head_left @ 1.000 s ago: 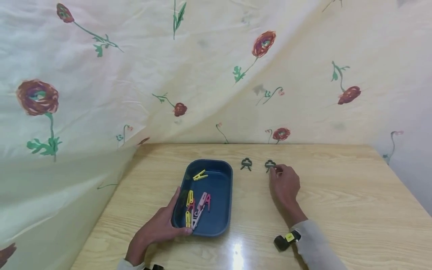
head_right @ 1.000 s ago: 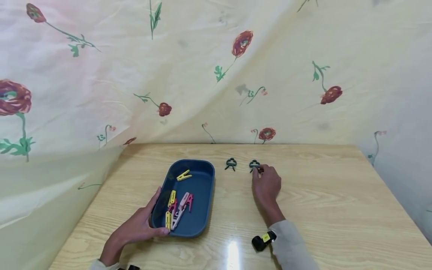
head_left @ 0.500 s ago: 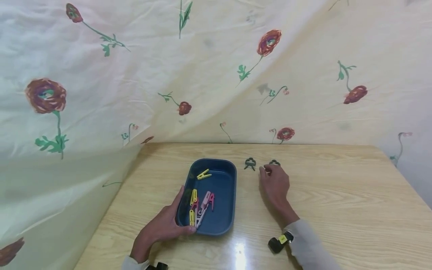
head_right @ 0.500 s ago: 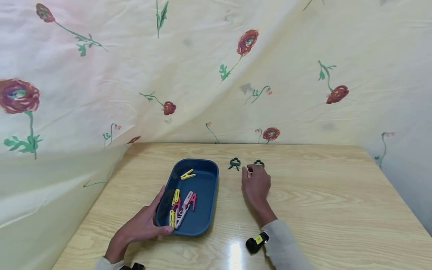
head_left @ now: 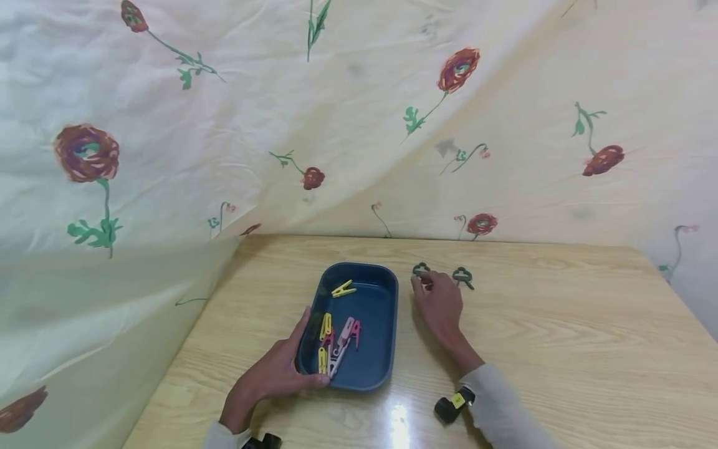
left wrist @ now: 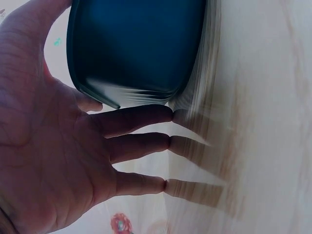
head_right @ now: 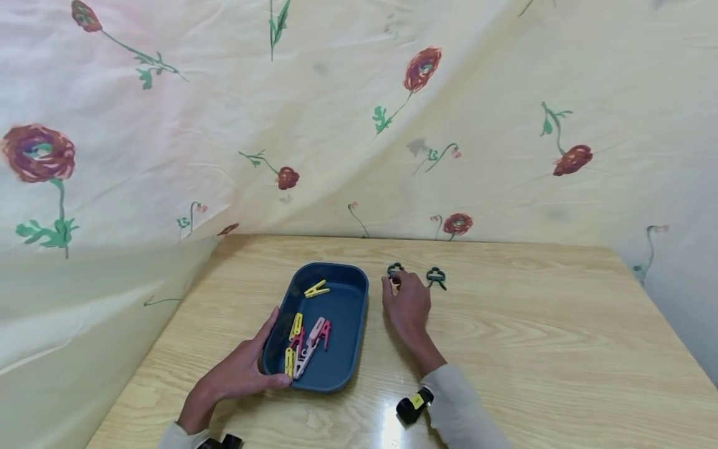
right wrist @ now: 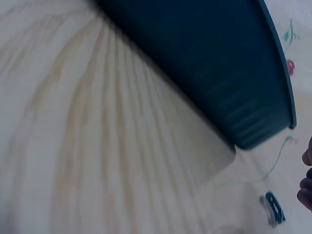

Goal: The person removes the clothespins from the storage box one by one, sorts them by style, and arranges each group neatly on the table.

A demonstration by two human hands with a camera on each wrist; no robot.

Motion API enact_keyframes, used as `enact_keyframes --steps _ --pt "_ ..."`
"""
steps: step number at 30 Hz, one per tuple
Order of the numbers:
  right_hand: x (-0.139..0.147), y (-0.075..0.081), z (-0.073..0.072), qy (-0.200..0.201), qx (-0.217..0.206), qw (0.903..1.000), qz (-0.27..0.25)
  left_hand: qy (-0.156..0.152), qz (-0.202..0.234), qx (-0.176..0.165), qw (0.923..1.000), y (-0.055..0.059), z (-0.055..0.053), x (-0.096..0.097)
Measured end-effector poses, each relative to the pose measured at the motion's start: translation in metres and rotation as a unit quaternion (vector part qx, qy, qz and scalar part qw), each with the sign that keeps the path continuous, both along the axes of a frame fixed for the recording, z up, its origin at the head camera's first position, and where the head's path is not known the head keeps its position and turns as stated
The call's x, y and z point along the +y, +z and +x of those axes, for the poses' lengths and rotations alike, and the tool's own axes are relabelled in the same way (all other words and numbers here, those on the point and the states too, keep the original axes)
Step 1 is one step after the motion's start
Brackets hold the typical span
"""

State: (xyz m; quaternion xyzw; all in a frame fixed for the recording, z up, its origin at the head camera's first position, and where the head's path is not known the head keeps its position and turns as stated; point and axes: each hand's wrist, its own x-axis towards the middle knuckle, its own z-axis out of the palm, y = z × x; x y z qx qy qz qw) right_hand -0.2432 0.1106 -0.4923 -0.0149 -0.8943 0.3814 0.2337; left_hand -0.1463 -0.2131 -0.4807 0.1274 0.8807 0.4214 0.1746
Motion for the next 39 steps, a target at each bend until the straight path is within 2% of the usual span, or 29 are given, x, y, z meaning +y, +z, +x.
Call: enact_keyframes --steps 6,15,25,28,31,39 --pt "-0.016 0.011 0.000 0.016 0.013 0.9998 -0.004 0.001 -0.003 0.003 1.0000 0.002 0.000 0.001" --pt "-0.036 0.022 0.001 0.066 0.024 0.9973 -0.024 -0.008 0.014 0.014 0.9998 0.000 0.000 0.002" --pt "-0.063 0.036 -0.002 0.096 0.036 0.9948 -0.003 -0.005 -0.003 0.012 0.9999 0.003 0.001 0.001" --pt "-0.072 0.040 -0.004 0.114 0.025 0.9932 -0.004 -0.007 -0.002 0.011 0.9999 0.004 0.001 0.001" --pt "-0.081 0.041 -0.008 0.131 -0.005 0.9913 0.009 -0.009 0.002 0.011 0.9999 0.004 0.000 0.000" --pt "-0.096 0.038 -0.024 0.154 -0.088 0.9817 0.070 -0.011 0.003 0.011 0.9999 0.002 0.001 0.000"
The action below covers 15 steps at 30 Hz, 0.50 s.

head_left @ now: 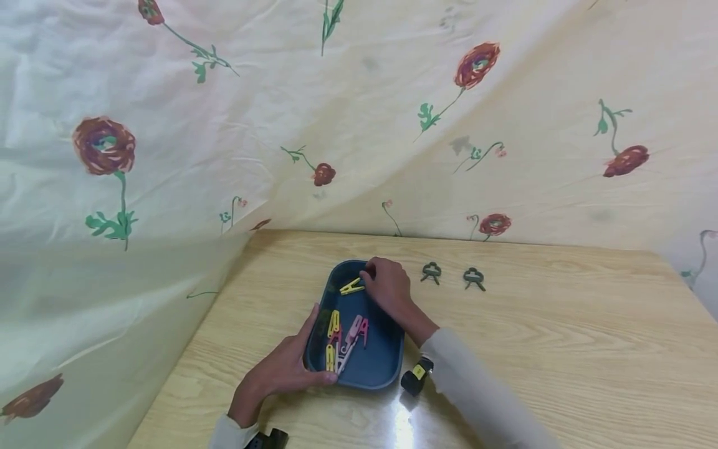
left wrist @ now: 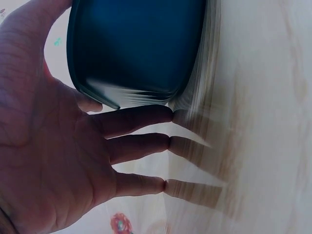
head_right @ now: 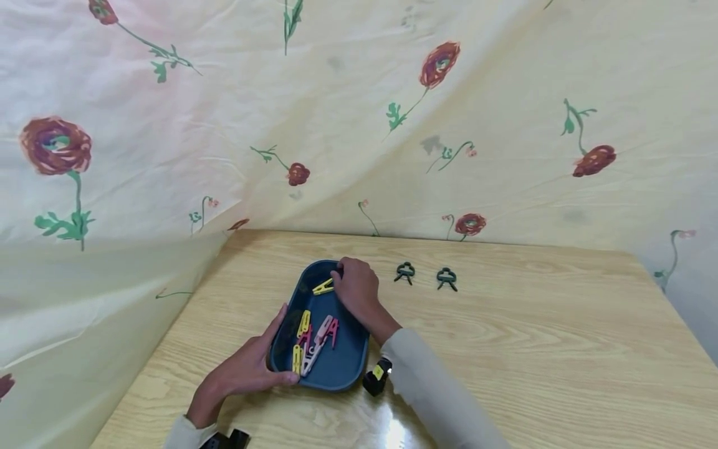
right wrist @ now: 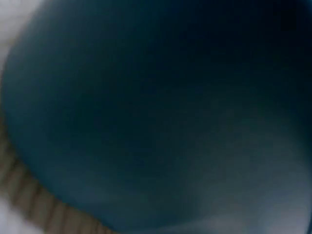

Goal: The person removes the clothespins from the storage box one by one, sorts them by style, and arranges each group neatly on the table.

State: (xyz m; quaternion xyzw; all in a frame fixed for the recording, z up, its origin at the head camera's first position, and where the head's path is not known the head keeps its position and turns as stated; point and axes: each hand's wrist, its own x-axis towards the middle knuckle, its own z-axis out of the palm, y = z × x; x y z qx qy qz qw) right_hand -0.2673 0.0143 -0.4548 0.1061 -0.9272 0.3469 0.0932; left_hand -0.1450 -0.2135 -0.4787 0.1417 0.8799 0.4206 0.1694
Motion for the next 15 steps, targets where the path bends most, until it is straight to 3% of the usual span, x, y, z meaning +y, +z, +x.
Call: enact_keyframes --steps 8,15 --pt "-0.008 -0.010 -0.007 0.010 -0.037 0.9963 0.077 -0.005 -0.001 0.001 1.0000 -0.001 0.000 0.001" --pt "-0.012 -0.013 -0.008 0.021 -0.085 0.9920 0.091 -0.004 -0.004 0.007 1.0000 -0.001 0.000 0.000"
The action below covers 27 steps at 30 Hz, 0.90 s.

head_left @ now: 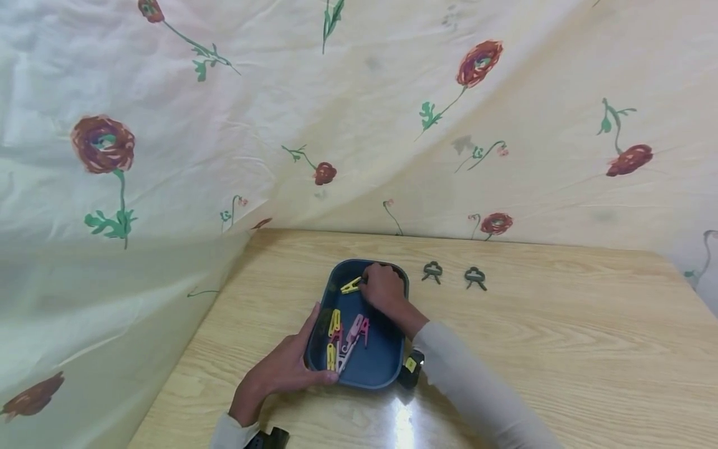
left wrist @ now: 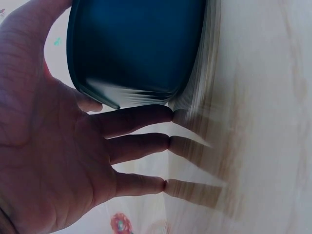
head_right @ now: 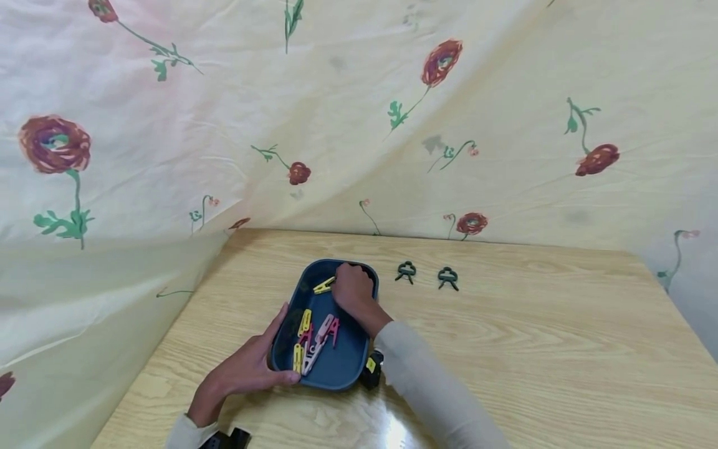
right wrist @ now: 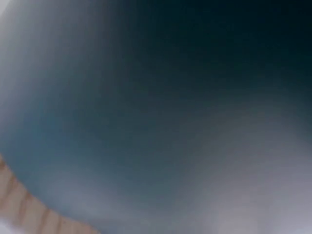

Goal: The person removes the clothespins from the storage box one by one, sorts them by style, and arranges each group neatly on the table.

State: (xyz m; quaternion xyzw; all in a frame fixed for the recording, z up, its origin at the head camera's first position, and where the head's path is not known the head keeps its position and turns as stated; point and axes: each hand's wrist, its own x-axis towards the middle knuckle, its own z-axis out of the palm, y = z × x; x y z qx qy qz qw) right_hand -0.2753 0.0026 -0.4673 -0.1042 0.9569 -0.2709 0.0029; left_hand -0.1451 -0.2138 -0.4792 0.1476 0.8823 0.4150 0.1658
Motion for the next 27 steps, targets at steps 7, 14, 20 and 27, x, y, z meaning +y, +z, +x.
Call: enact_keyframes --steps 7,14,20,27 --pt "-0.0012 -0.0002 0.0016 -0.001 -0.047 0.9987 -0.018 0.002 -0.001 0.000 1.0000 0.0009 0.0015 -0.0004" --pt "0.0000 -0.0026 0.0009 0.001 -0.045 0.9984 -0.034 0.002 -0.001 0.008 1.0000 -0.0009 0.0017 -0.0010" --pt "0.0031 -0.0033 0.0005 -0.003 -0.049 0.9979 -0.042 0.001 -0.001 0.013 0.9999 -0.0025 0.0018 -0.0001" --pt "0.0055 -0.0014 0.0003 -0.015 -0.057 0.9962 -0.064 -0.001 0.003 0.004 1.0000 0.0005 0.0022 0.0012"
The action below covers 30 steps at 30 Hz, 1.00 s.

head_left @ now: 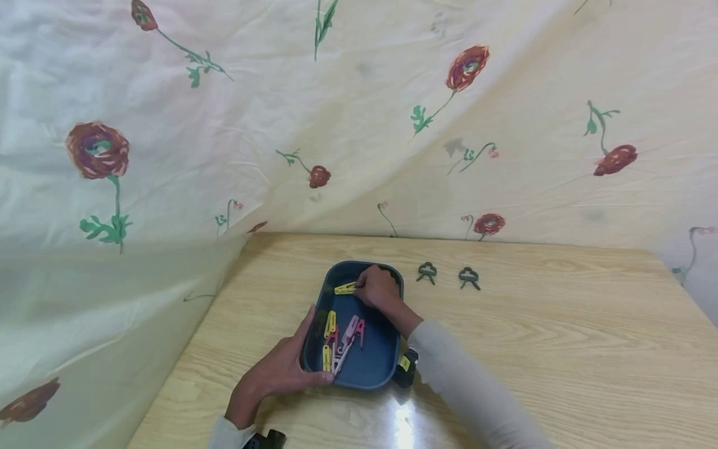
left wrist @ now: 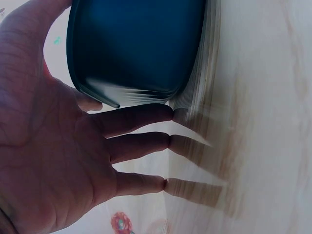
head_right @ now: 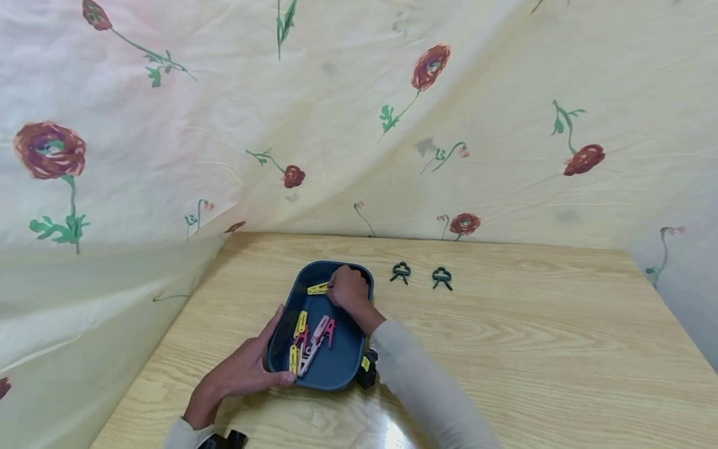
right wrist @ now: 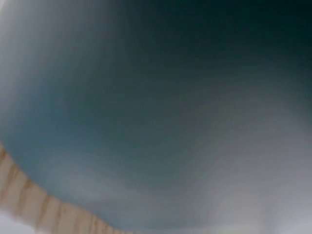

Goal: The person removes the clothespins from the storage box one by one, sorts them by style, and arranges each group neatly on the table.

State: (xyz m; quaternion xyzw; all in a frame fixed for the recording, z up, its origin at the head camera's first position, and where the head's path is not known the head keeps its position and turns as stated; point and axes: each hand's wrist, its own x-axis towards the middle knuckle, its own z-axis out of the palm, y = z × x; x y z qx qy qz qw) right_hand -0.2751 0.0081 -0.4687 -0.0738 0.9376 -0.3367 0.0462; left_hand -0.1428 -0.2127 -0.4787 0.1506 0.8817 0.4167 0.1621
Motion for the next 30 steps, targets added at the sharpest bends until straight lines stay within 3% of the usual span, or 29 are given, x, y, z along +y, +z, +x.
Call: enact_keyframes --steps 11,24,30 --pt "0.003 0.004 0.003 0.008 0.016 0.9984 -0.053 0.000 0.004 -0.003 1.0000 0.001 -0.001 0.001" --pt "0.006 0.010 0.007 0.024 0.042 0.9969 -0.063 -0.003 0.003 -0.005 1.0000 -0.001 -0.001 0.001" --pt "0.007 0.021 0.010 0.029 0.065 0.9930 -0.094 -0.003 0.010 0.000 0.9999 0.000 -0.001 0.001"
